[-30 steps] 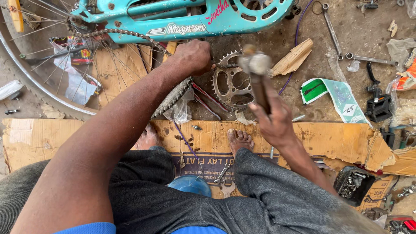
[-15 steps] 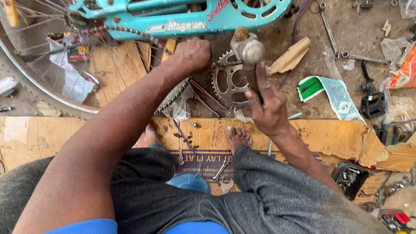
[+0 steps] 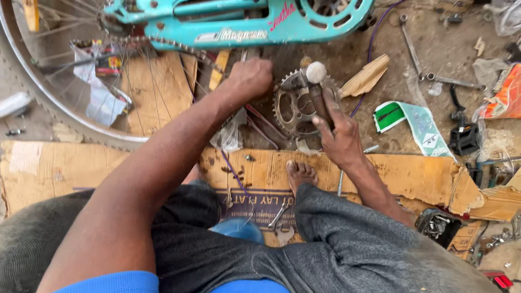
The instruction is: The person is repairing a bicycle chain while sitting on the floor. They use pliers to manipulate the chain links and a hammer to tap a chain pin into place on the chain.
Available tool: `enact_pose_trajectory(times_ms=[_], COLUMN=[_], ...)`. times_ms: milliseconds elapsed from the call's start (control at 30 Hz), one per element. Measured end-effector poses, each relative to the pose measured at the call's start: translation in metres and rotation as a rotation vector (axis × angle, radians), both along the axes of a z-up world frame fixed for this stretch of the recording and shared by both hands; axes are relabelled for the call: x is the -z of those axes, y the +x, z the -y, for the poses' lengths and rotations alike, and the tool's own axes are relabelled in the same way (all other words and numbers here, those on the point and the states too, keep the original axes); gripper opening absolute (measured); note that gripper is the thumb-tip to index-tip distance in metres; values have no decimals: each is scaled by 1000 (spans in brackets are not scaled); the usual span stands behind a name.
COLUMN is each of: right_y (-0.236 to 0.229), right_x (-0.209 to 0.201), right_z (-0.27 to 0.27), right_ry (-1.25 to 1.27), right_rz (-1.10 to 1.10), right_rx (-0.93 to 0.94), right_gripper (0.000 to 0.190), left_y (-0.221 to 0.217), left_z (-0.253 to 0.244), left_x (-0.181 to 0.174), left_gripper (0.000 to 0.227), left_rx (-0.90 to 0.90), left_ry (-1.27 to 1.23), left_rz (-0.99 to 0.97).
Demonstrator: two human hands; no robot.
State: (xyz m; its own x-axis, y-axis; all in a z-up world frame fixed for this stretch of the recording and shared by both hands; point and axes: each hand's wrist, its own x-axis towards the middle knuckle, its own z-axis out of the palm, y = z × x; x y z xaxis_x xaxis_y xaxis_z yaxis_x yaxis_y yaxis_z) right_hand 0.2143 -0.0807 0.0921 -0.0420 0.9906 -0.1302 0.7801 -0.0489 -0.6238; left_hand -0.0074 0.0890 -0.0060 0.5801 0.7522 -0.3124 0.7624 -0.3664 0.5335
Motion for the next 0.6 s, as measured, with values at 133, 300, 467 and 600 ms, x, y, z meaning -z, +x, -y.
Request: enact_pose_trajectory(times_ms=[133, 300, 467, 600], right_y=[2, 12, -2, -15], right_x=[-5, 2, 20, 14], right_z=[7, 15, 21, -8], right_ry=[66, 74, 248, 128], right_rz=[-20, -87, 58, 166], right_rx=[-31, -24, -190, -251], right_gripper=[66, 64, 48, 71], left_y=[3, 4, 4, 6], left_z=[2, 4, 2, -1], left_x=[-24, -33, -5, 6], left_gripper=[32, 35, 26, 27], left_rx=[12, 16, -19, -71], left_ry=[-178, -180, -195, -26], left_rz=[-115, -125, -124, -39])
